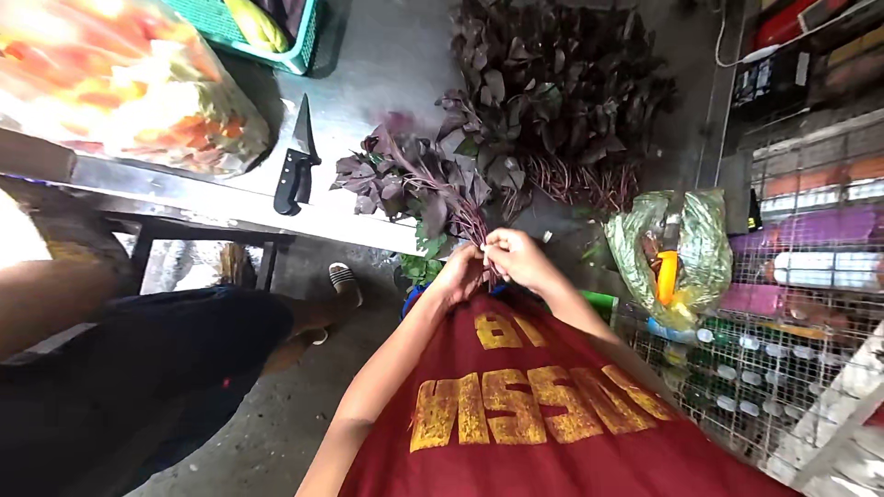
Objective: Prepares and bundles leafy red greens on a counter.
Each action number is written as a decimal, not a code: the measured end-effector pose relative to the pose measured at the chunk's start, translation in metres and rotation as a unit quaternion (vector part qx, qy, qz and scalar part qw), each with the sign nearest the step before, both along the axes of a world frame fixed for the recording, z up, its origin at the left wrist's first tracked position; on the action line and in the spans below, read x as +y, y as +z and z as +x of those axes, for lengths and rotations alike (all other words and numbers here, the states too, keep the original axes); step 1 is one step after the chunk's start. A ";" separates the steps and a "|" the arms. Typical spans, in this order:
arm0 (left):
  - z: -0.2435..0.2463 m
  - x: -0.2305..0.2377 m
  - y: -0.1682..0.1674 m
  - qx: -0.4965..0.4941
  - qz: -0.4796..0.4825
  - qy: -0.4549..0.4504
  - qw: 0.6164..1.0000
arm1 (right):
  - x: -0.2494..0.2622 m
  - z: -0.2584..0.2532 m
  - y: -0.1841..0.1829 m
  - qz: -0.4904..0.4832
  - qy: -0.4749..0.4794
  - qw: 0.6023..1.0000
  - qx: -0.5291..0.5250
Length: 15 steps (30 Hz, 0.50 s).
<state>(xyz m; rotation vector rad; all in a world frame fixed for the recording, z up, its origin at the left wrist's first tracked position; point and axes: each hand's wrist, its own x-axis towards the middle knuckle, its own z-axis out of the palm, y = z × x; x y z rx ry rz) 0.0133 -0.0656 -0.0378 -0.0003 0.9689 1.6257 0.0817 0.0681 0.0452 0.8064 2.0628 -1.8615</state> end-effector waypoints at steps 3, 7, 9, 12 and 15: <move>-0.004 -0.007 0.005 -0.010 -0.004 -0.006 1.000 | -0.003 0.015 -0.021 -0.005 -0.018 0.999 -0.040; -0.001 -0.005 0.011 -0.020 0.005 -0.009 1.000 | -0.002 0.018 -0.019 0.053 -0.008 0.997 -0.063; 0.001 -0.002 0.012 0.036 -0.027 0.000 0.999 | -0.006 0.016 -0.017 0.109 -0.009 0.990 -0.093; 0.003 0.011 0.010 0.083 -0.088 0.037 0.992 | -0.008 0.015 -0.024 0.080 -0.001 0.989 -0.122; -0.001 0.016 0.011 0.063 -0.064 0.057 0.994 | -0.011 0.014 -0.027 0.002 -0.009 0.996 -0.093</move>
